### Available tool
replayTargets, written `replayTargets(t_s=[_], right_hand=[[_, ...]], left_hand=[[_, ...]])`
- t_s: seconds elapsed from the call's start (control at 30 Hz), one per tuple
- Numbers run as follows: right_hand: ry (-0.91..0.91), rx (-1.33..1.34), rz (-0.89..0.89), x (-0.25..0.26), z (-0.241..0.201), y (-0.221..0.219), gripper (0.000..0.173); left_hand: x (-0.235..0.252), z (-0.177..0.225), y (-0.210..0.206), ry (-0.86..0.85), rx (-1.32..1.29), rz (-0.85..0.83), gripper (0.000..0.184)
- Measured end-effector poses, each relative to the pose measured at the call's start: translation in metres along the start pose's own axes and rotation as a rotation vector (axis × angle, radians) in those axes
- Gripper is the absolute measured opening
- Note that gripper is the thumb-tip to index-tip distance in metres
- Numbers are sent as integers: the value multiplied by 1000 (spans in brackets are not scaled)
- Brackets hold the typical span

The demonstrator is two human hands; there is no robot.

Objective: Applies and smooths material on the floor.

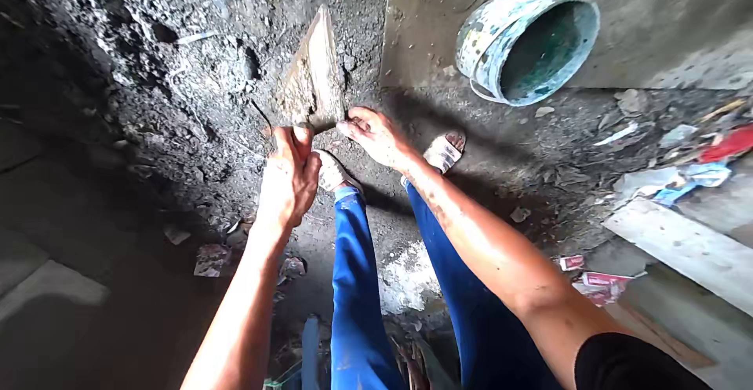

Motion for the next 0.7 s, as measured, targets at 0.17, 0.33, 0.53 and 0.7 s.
replayTargets(t_s=[0.17, 0.33, 0.53, 0.7], right_hand=[[21, 28, -10, 9, -3, 16, 31], [12, -115, 117, 20, -17, 55, 34], [18, -248, 362, 48, -31, 121, 39], [86, -226, 626, 29, -80, 164, 31]], left_hand=[[1, 32, -1, -97, 6, 26, 42], [0, 50, -12, -163, 12, -41, 41], [-15, 55, -34, -163, 99, -122, 42], [-7, 38, -29, -77, 135, -71, 47]])
Point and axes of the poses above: each hand's wrist, its own x-axis towards the middle knuckle, its own y-axis out of the back of the hand, z = x × y, the point moved 9 cm from there along x, towards the middle knuckle, and after that the axes turned 14 degrees about x, right-handed, at the moved point
